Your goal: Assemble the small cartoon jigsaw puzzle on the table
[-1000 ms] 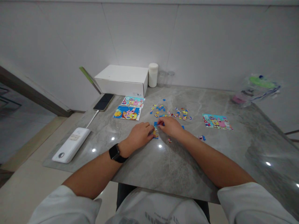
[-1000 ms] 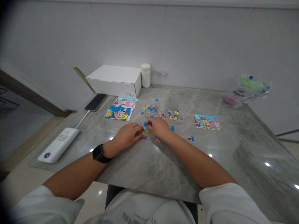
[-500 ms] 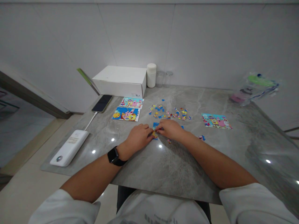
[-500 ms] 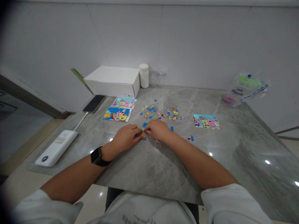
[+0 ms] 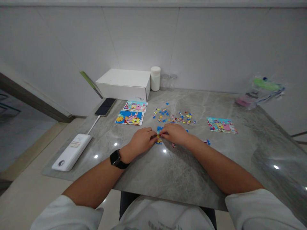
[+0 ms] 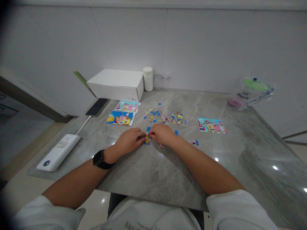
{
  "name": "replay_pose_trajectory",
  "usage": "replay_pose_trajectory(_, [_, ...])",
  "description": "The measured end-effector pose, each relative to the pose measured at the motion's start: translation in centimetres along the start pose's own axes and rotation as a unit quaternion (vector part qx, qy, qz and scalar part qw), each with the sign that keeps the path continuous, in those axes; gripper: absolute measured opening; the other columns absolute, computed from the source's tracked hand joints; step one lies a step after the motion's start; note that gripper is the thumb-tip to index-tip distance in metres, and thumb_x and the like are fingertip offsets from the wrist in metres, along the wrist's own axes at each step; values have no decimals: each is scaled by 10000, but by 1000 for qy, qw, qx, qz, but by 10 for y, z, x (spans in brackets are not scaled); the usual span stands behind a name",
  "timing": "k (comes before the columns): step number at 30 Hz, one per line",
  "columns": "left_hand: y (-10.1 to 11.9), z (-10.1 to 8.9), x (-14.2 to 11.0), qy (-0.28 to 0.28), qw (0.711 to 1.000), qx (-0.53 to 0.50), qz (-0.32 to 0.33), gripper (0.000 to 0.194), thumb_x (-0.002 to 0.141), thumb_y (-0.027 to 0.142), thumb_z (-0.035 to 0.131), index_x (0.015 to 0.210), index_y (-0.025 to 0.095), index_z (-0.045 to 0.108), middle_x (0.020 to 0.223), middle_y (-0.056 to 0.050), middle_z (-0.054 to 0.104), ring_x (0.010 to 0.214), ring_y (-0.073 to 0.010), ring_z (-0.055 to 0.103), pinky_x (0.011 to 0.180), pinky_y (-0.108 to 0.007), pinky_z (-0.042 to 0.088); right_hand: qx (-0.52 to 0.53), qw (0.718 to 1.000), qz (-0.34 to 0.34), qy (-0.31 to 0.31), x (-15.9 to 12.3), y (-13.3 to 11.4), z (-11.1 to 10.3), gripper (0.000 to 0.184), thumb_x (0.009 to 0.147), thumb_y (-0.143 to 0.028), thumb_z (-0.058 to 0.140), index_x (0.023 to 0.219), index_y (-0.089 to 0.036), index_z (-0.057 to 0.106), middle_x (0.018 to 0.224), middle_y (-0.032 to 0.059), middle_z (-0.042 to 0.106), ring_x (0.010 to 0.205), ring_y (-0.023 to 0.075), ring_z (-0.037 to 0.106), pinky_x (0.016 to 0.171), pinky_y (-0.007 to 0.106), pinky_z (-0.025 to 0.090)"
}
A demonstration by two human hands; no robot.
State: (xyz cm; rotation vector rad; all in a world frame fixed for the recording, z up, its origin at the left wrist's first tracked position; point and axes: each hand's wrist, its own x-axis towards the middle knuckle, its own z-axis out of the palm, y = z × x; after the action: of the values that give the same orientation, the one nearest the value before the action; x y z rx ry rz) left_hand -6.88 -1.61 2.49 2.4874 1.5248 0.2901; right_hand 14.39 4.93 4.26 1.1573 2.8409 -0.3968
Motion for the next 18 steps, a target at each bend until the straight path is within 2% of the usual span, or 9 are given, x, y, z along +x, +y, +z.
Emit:
replay_pose_trajectory(4, [-5, -1, 2, 19, 999, -33, -9, 208, 1036, 322, 627, 1104, 212, 791, 1026, -73, 735, 1001, -234, 697, 892, -349, 531, 51, 998, -1, 41, 0, 11, -5, 224, 994, -273, 677, 1127, -266, 857, 1116, 63, 827, 1067, 233, 724, 923, 303, 477])
replay_pose_trajectory(9, [-11, -3, 3, 49, 996, -67, -18, 165, 1013, 329, 666, 1078, 215, 766, 1038, -63, 740, 960, -207, 695, 876, -331, 530, 63, 991, 74, 93, -7, 34, -28, 220, 985, -282, 685, 1126, -234, 847, 1062, 61, 833, 943, 214, 731, 868, 307, 494])
replay_pose_trajectory(13, [-16, 1, 2, 30, 997, -75, 13, 246, 945, 418, 767, 1088, 218, 754, 1053, -61, 738, 954, -209, 686, 864, -331, 530, 71, 981, 118, 135, -19, 49, -50, 235, 988, -290, 665, 1131, -240, 844, 1059, 59, 833, 929, 206, 732, 823, 299, 495])
replay_pose_trajectory(18, [-14, 2, 1, 14, 996, -82, 25, 239, 953, 427, 759, 1085, 228, 771, 1090, -67, 737, 995, -210, 688, 909, -335, 536, 83, 978, 119, 149, -29, 53, -63, 250, 987, -305, 649, 1132, -237, 842, 1075, 51, 832, 950, 203, 723, 811, 292, 484])
